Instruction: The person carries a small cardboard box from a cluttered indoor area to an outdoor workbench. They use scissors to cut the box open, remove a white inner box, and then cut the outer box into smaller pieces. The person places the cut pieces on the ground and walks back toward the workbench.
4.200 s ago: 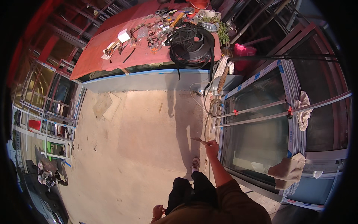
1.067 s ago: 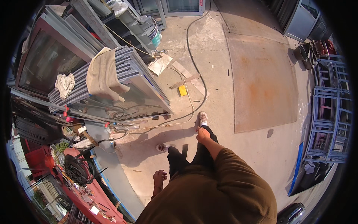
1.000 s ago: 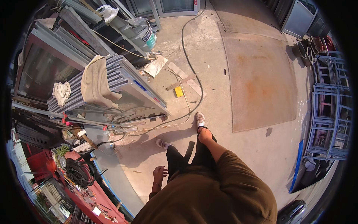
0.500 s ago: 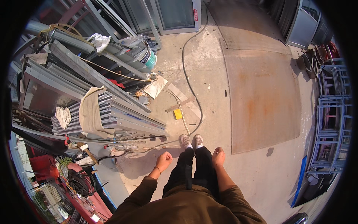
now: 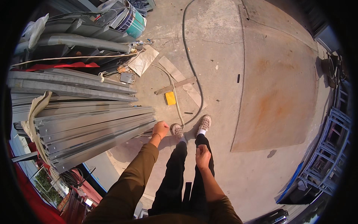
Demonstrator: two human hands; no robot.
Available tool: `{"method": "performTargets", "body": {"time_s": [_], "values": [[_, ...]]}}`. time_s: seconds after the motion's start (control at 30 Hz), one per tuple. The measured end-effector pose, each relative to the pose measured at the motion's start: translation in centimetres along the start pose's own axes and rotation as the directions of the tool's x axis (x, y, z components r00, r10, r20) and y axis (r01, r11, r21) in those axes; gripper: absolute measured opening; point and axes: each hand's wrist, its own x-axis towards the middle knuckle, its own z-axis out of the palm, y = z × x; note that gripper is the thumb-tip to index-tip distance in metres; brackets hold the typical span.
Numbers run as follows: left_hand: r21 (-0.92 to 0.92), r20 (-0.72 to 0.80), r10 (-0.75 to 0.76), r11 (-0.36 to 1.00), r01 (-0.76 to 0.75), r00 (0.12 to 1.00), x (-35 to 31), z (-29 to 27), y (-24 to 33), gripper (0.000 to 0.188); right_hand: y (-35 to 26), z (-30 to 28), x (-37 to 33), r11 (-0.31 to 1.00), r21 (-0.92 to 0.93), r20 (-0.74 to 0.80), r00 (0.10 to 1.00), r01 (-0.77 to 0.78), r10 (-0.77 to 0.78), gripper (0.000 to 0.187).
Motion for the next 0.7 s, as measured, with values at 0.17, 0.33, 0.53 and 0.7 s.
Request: {"method": "performTargets", "body": {"time_s": [0.17,0.33,0.53,0.7], "values": [[0.001,-0.047,-0.13,0.991,0.13,0.99,11.5,7.0,-3.1,0.01,3.3,3.0,4.1,0.987,0.1,0.124,0.986,-0.128,0.116,0.009],[0.0,-0.167,-0.246,0.968,0.25,0.955,22.0,13.0,-6.0,0.015,3.4,4.2,7.6,0.946,0.183,0.243,0.945,-0.266,0.219,0.013],[-0.118,-0.29,-0.418,0.908,0.402,0.861,29.5,17.9,-7.3,0.022,1.4,3.4,10.1,0.918,0.179,0.355,0.893,-0.355,0.277,0.017],[-0.039,-0.299,-0.405,0.91,0.413,0.864,29.2,18.0,-7.2,0.026,2.3,3.0,10.1,0.906,0.188,0.331,0.893,-0.38,0.305,0.016]]}}
